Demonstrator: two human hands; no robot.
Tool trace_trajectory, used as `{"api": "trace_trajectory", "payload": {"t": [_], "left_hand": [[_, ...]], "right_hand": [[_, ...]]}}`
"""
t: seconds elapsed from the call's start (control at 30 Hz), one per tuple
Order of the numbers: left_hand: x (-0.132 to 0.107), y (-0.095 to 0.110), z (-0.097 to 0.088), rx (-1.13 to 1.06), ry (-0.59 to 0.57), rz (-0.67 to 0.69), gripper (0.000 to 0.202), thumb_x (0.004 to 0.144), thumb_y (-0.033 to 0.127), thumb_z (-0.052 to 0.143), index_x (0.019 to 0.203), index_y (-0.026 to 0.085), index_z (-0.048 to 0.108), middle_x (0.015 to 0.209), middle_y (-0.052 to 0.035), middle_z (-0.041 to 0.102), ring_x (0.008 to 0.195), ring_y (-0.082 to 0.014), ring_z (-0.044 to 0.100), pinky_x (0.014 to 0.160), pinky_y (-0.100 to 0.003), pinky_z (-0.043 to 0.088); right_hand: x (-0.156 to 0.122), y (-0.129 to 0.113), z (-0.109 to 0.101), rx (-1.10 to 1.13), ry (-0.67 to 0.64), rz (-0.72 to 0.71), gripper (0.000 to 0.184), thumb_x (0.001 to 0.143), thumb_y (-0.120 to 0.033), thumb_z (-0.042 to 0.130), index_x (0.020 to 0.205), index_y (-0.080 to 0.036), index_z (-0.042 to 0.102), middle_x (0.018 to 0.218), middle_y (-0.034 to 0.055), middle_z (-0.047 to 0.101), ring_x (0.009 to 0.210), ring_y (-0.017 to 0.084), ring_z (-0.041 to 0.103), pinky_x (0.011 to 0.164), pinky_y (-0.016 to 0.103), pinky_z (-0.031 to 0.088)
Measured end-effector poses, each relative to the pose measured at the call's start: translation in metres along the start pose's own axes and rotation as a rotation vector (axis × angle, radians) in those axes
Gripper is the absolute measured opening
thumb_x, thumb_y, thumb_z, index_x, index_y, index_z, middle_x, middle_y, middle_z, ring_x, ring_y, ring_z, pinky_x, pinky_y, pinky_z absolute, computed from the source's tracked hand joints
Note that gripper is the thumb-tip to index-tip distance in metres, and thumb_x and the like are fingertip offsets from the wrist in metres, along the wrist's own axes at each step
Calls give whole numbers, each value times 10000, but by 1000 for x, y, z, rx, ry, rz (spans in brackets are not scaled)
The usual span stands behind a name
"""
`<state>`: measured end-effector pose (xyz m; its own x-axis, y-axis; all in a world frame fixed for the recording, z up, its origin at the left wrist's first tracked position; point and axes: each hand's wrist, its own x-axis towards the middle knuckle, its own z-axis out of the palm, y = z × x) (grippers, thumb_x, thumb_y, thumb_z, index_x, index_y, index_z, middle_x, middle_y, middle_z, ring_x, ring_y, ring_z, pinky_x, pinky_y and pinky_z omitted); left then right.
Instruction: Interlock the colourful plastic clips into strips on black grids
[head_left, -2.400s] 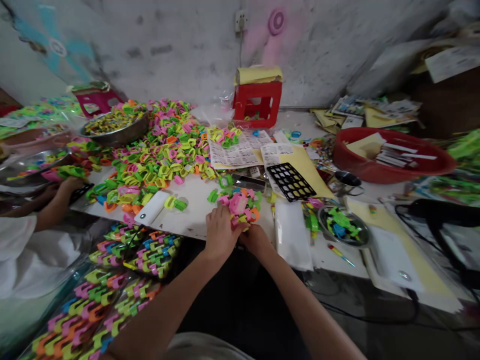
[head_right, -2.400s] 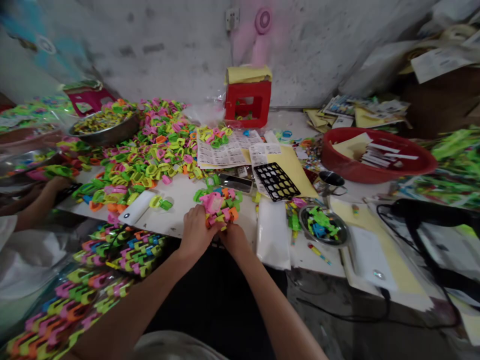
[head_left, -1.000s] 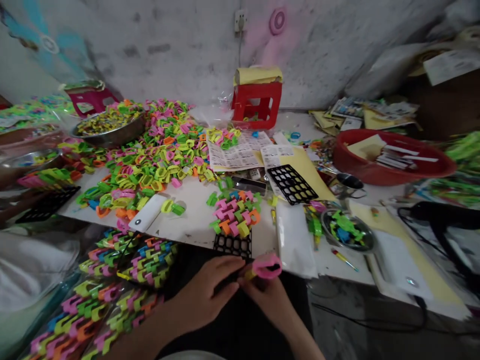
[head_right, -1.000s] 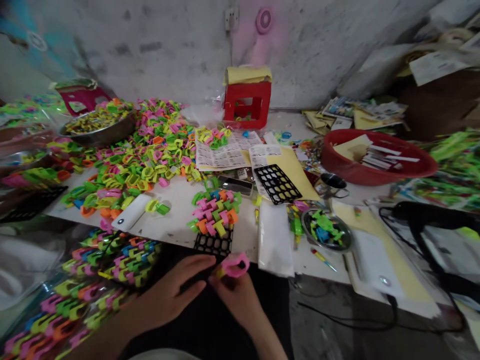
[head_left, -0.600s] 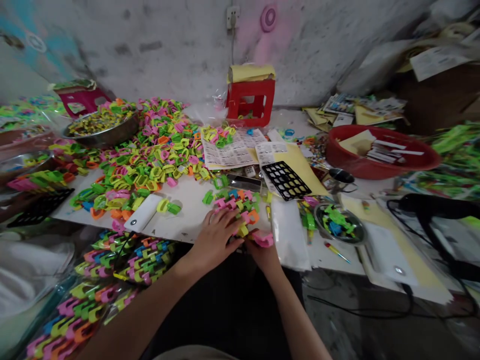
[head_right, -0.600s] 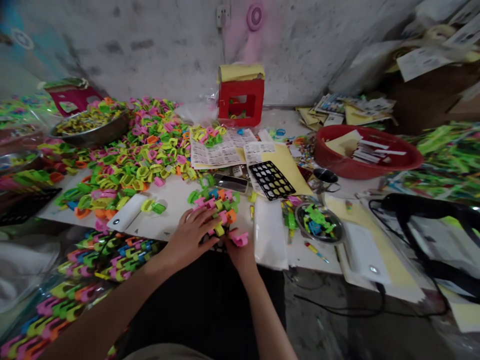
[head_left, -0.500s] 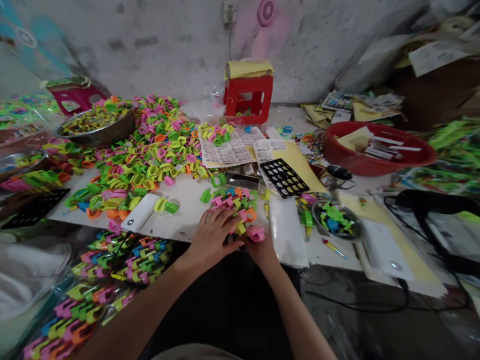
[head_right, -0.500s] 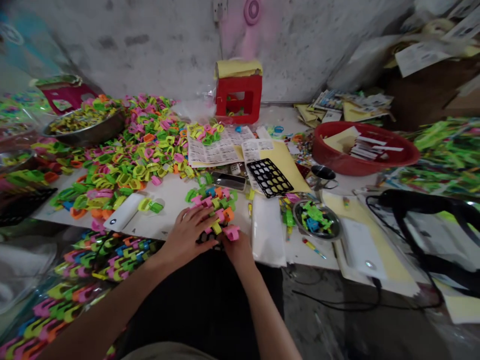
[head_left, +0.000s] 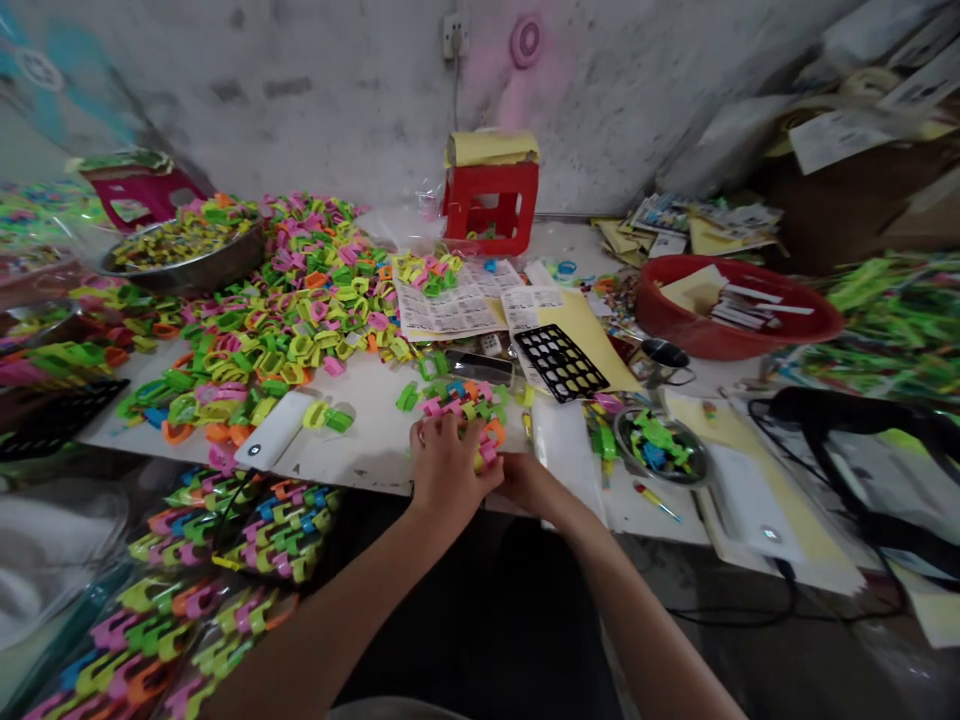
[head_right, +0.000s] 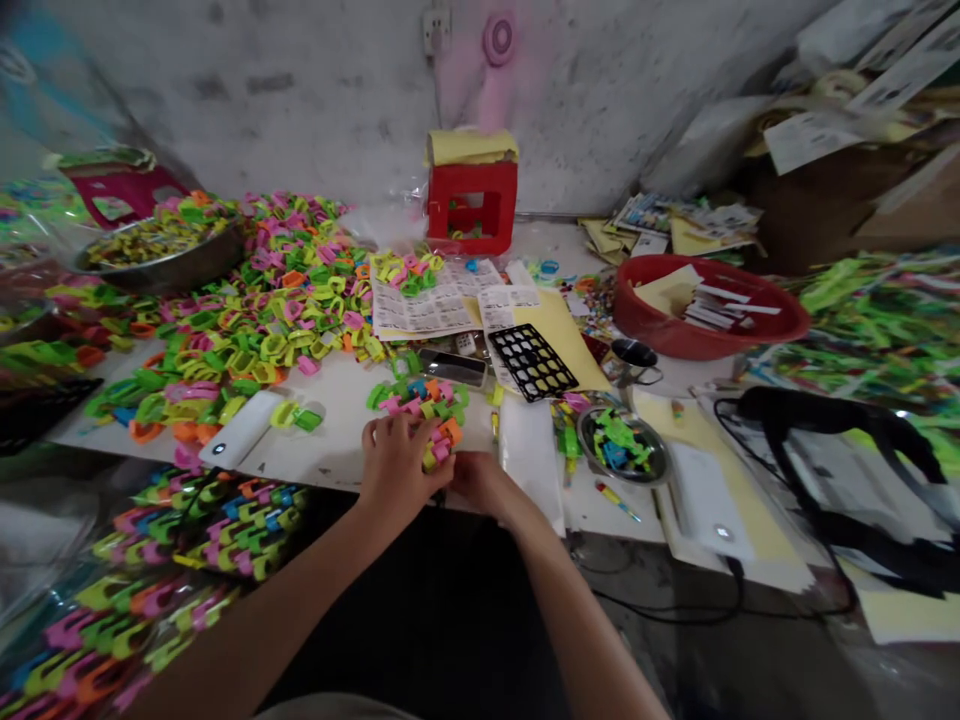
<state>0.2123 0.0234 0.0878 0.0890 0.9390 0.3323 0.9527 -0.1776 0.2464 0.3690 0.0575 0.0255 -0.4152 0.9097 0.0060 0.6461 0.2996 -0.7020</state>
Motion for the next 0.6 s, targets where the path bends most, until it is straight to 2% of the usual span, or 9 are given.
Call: {"api": "trace_trajectory", "payload": {"t": [0.07,0.13,0.23,0.33,0.4,0.43,0.47,0.53,0.6], "left_hand": [[-1,4,0,8,-13,-7,472,788,449,631,1199,222,582,1124,-117,547,1033,-314,476,969,-519,335],[-2,5,-3,-16,-22,14,500,806,483,609,1219,204,563,1151,-132,543,1074,-324,470,995,-541,316],[2,-14,-11,-150,-23,92,460,855,464,561,1262,253,529,1210,-108,541,1129,-292,477,1039,-520,296],[12,-74,-23,-222,32,15,351,924,292,454,1266,273,532,1233,-85,551,1118,-241,504,973,-422,384],[16,-129,-28,-94,59,-163,394,906,159,413,1274,234,535,1265,-112,543,1148,-274,479,966,-464,370],[18,-156,-29,-38,8,-211,430,886,111,408,1283,224,531,1288,-123,537,1186,-298,449,976,-499,347],[18,-180,-29,-17,-89,-200,451,864,79,415,1273,219,541,1296,-126,540,1217,-314,424,980,-522,332],[17,-216,-25,-25,-183,-157,418,820,71,495,1184,240,611,1265,-98,582,1214,-317,440,992,-528,318],[16,-234,-19,-62,-236,-100,348,788,92,572,1084,251,663,1199,-77,629,1174,-300,489,997,-502,327]], "right_hand": [[2,9,-17,-83,46,65,171,800,-177,548,851,-168,710,800,52,712,719,181,637,687,271,491],[10,15,-28,-316,147,216,270,868,-230,501,1047,-121,671,929,131,688,846,224,634,756,322,480],[24,15,-27,-707,150,386,319,901,-290,484,1103,-95,637,1017,191,631,960,280,604,748,350,469],[32,11,-15,-828,79,300,294,921,-260,412,968,-115,664,972,174,623,932,279,606,693,340,461],[30,12,-11,-823,81,236,304,915,-238,386,897,-119,664,941,170,627,922,283,608,695,351,457],[27,13,-12,-785,89,227,302,908,-237,386,880,-115,661,939,174,632,921,287,608,709,362,458],[22,16,-14,-710,109,247,298,899,-247,392,877,-113,657,942,177,640,912,288,613,725,372,460],[6,18,-19,-433,161,330,300,886,-310,408,893,-130,648,935,172,663,856,274,629,739,380,473],[-16,11,-20,-25,166,402,316,863,-419,443,921,-175,635,894,142,688,769,252,642,703,369,496]]}}
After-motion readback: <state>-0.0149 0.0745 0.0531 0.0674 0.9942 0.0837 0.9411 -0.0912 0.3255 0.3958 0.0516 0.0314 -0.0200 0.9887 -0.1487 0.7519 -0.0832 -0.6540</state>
